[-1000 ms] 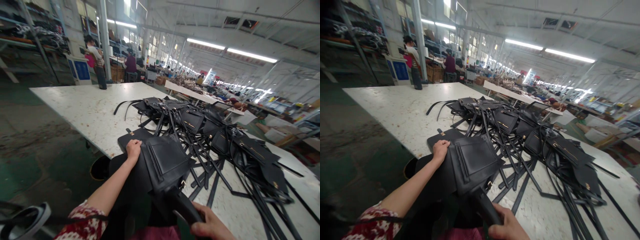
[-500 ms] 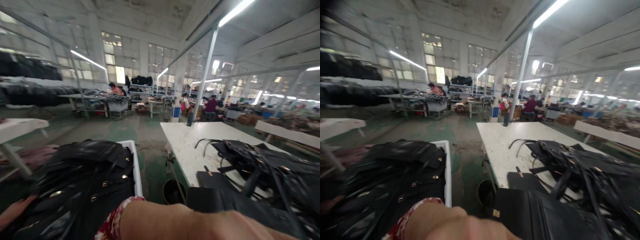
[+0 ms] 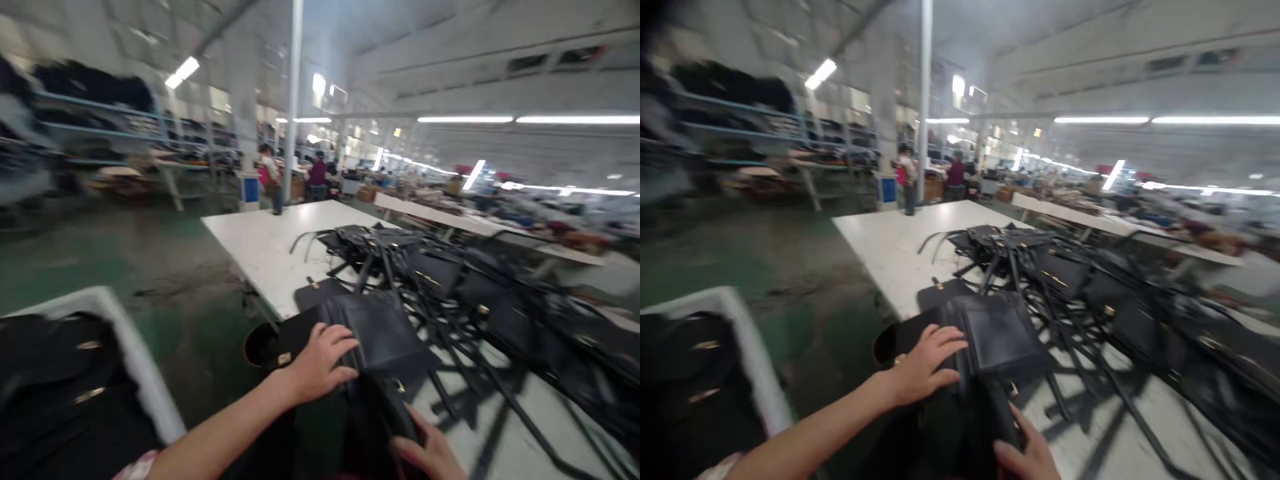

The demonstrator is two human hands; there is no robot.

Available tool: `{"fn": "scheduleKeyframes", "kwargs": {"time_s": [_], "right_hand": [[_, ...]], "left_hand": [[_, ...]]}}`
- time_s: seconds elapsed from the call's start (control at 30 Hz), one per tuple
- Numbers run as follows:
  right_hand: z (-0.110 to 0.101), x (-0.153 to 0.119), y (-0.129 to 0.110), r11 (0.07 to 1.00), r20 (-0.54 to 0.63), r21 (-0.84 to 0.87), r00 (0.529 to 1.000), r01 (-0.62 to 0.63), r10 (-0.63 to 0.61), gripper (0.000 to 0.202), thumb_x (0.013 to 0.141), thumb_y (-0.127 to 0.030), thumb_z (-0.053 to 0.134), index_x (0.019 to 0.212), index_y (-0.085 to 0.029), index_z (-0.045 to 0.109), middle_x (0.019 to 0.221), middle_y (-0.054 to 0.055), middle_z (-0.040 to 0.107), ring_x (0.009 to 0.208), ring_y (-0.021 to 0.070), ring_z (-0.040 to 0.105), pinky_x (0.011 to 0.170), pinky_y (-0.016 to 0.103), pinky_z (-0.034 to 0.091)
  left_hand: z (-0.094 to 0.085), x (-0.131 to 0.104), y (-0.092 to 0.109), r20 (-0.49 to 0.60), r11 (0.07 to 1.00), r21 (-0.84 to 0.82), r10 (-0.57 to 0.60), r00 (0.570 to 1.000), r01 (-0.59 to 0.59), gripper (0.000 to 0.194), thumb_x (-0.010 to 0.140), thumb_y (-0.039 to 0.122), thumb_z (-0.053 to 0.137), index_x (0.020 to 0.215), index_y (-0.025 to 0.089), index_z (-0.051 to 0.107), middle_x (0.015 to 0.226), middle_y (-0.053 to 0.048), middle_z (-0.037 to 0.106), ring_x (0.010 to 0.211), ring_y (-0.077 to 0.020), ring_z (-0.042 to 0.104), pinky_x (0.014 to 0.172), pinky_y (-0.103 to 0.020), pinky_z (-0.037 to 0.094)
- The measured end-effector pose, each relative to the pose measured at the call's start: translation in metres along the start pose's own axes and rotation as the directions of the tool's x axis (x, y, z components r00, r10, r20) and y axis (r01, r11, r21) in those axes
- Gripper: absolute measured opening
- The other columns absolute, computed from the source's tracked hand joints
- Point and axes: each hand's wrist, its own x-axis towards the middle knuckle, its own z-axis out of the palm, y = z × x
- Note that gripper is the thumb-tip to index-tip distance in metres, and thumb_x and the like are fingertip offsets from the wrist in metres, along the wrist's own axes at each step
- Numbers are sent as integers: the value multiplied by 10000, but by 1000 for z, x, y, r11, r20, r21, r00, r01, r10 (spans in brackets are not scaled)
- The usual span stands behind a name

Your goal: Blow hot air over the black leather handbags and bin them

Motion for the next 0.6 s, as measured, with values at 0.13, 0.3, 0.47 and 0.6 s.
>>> {"fn": "scheduleKeyframes", "kwargs": {"time_s": [0.13,0.3,0.47,0.6], "right_hand": [[-43,-33,-1,984,-67,166,995,-68,80,807,580,-398,675,1266,-115,359,494,-31,552,356,161,498,347,241,413],[-51,-33,-21,971,-12,212,994,-107,112,569,659,-328,618,1166,-149,432,563,-16,574,360,140,508,317,216,422],[-36,-1,-33,960,238,208,962,-187,136,448,675,-339,619,1059,-155,482,606,-15,557,380,128,520,326,206,433],[-21,28,-41,974,237,189,968,-126,80,398,687,-376,615,996,-154,497,637,-12,552,380,121,516,328,209,430]], "left_hand": [[87,-8,-81,119,971,211,88,989,-112,408,806,408,505,1196,289,485,1304,-89,438,1243,-289,315,991,-565,134],[107,-13,-100,-5,962,246,128,992,-122,368,793,380,514,1152,303,518,1281,-62,466,1229,-273,338,1010,-537,98],[101,-9,-91,-11,985,163,64,998,-61,410,748,347,555,1141,253,491,1247,-70,499,1216,-262,361,1023,-523,96],[101,-11,-88,-56,994,109,27,998,-21,525,722,330,566,1190,184,379,1226,-104,502,1214,-250,368,1038,-509,91]]}}
